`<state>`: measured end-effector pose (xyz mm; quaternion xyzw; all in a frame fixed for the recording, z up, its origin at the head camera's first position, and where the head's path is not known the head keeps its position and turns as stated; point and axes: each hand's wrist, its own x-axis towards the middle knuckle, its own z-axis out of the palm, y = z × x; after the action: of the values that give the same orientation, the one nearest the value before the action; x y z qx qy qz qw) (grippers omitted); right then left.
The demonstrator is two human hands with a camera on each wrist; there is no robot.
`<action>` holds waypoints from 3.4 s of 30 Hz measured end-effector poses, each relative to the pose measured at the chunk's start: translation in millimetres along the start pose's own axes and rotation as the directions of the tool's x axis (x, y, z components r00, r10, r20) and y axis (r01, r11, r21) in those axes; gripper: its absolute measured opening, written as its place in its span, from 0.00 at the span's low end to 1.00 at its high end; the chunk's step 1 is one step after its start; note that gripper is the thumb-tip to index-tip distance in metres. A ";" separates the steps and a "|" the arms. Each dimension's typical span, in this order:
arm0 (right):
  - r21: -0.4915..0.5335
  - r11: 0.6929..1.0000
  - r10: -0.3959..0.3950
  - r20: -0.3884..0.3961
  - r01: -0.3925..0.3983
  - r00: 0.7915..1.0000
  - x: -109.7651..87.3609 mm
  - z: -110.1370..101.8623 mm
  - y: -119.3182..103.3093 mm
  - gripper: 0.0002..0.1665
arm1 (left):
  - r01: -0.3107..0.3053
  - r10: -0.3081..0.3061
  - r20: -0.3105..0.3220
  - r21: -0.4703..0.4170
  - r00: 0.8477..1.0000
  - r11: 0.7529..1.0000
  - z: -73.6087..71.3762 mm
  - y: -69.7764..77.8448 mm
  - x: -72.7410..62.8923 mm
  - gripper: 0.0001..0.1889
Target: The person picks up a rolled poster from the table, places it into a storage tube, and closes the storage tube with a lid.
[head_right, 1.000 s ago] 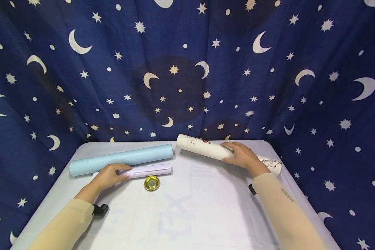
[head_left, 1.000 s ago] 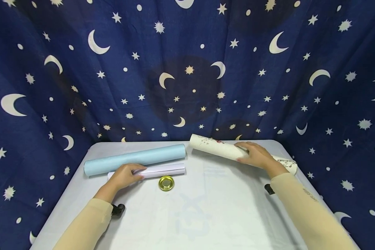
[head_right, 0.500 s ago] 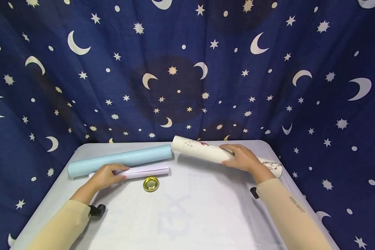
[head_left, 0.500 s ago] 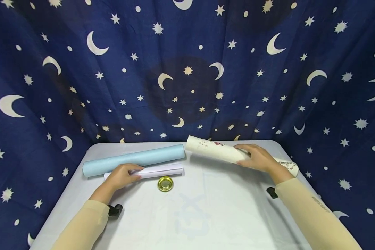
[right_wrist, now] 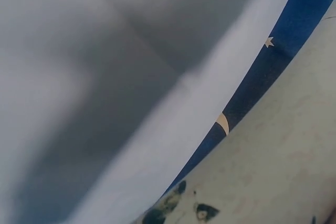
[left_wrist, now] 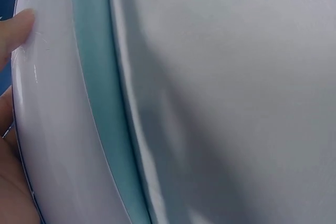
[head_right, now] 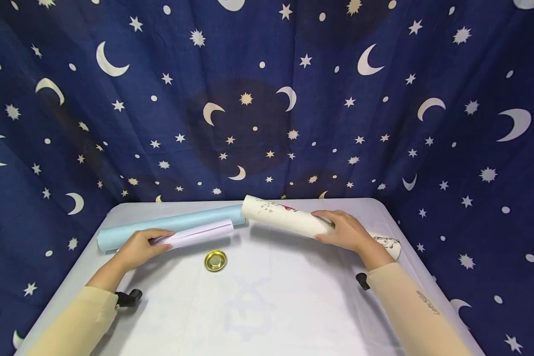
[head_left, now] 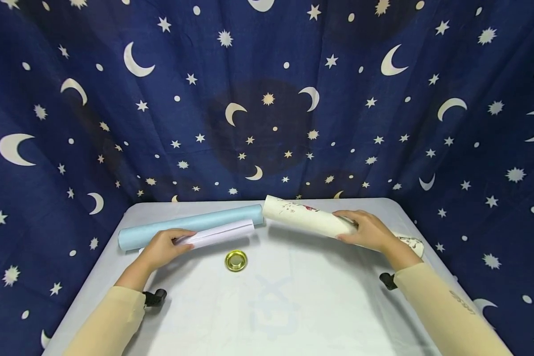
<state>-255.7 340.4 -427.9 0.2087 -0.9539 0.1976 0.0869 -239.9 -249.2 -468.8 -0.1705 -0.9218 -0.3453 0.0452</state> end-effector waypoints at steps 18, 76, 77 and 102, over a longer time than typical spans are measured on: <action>0.092 0.995 0.024 0.041 -0.028 0.999 -14.1 2.9 -5.6 0.43 | 0.045 -0.048 -0.064 -0.041 0.997 0.998 -12.6 12.8 3.4 0.23; 0.155 0.988 -0.026 0.151 0.002 0.988 1.3 19.6 -33.1 0.41 | -0.123 0.119 0.060 0.057 0.991 0.991 2.5 51.2 32.0 0.19; 0.157 0.988 -0.020 0.153 -0.004 0.988 1.6 20.2 -33.6 0.41 | -0.126 0.122 0.059 0.063 0.991 0.990 3.4 51.5 32.6 0.19; 0.143 0.987 -0.091 0.155 0.069 0.984 4.0 25.6 -44.2 0.40 | -0.321 0.319 0.042 0.162 0.947 0.933 22.0 71.8 42.7 0.18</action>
<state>-242.4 291.4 -435.0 0.2678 -0.9327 0.2415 0.0032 -254.3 -172.3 -432.3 -0.3165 -0.9076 -0.2537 0.1081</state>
